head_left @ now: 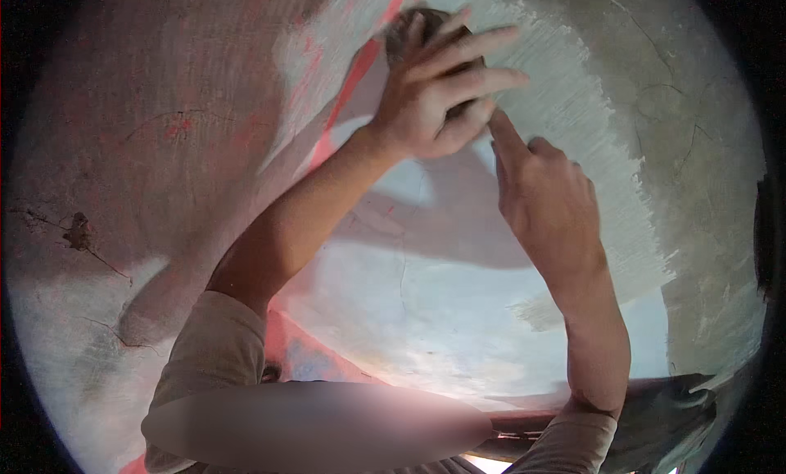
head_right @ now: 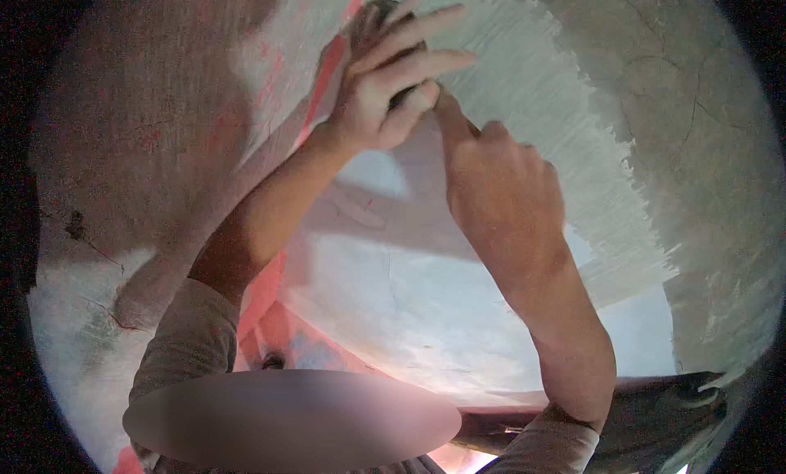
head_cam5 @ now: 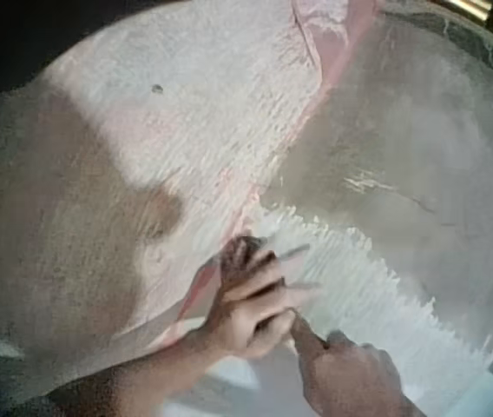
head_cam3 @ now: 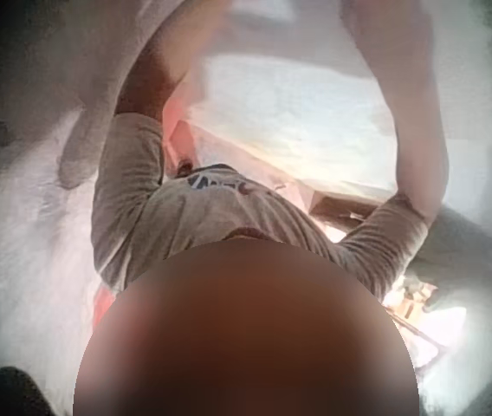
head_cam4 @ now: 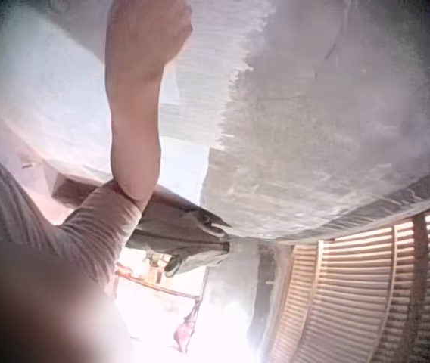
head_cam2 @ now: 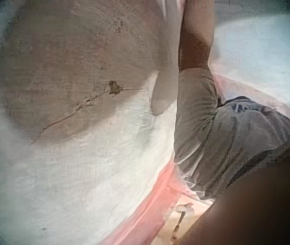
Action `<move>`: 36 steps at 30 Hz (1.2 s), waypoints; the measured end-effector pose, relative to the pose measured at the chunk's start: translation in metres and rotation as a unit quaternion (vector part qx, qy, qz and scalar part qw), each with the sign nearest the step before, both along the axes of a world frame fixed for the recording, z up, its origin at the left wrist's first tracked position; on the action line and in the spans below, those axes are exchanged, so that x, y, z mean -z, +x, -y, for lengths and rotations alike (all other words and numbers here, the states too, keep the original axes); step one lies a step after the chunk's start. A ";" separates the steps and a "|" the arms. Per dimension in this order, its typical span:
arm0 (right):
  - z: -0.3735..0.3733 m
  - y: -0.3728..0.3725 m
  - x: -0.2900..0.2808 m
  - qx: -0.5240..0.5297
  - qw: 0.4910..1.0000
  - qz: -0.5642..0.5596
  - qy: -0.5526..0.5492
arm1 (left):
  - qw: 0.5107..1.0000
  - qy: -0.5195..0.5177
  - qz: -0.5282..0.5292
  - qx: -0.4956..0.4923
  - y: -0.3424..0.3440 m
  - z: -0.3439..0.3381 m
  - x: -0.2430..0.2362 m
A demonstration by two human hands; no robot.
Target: The person applies plaster to a damaged area of a wall using a putty knife, smoothing it over with the knife.
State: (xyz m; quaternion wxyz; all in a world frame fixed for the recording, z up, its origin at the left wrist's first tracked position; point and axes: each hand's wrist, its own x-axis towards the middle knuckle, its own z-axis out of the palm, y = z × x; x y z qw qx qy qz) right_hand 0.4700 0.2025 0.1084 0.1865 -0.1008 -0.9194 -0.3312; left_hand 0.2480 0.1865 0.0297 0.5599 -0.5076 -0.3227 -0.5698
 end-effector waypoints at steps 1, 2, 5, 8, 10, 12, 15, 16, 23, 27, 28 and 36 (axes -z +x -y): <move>0.003 0.008 -0.003 0.037 0.999 0.002 -0.011 | 1.000 -0.017 0.003 0.008 0.013 -0.001 -0.001; 0.003 0.009 -0.003 0.034 0.999 0.000 -0.010 | 0.999 -0.036 0.006 0.012 0.021 0.000 0.000; -0.008 0.003 0.003 0.006 1.000 -0.017 0.005 | 1.000 -0.028 0.009 0.011 0.009 0.000 -0.003; 0.001 -0.011 0.014 0.024 0.999 -0.025 -0.009 | 0.999 -0.033 0.000 0.029 -0.006 0.001 -0.001; -0.009 -0.003 0.011 -0.014 0.999 -0.037 0.015 | 1.000 -0.021 0.002 0.014 -0.003 -0.002 -0.001; -0.011 0.003 0.001 -0.001 1.000 -0.016 0.011 | 1.000 -0.009 -0.002 -0.010 0.003 -0.007 -0.003; -0.014 -0.002 0.009 0.021 0.999 -0.022 -0.014 | 0.999 -0.032 -0.006 -0.013 0.018 0.003 -0.005; -0.019 -0.008 0.013 0.002 1.000 -0.030 0.005 | 0.999 -0.035 -0.003 -0.012 0.012 0.005 0.001; -0.031 0.000 0.018 0.001 1.000 -0.024 -0.018 | 0.997 -0.075 0.022 -0.024 0.024 -0.003 0.009; -0.043 -0.013 0.027 -0.019 0.999 -0.038 -0.016 | 0.995 -0.079 0.010 -0.059 0.001 0.001 0.010; -0.042 -0.014 0.029 -0.030 0.999 -0.038 -0.025 | 0.995 -0.080 0.011 -0.063 0.003 0.001 0.010; -0.046 -0.013 0.033 -0.044 0.999 -0.028 0.004 | 0.994 -0.080 0.000 -0.071 0.000 -0.001 0.011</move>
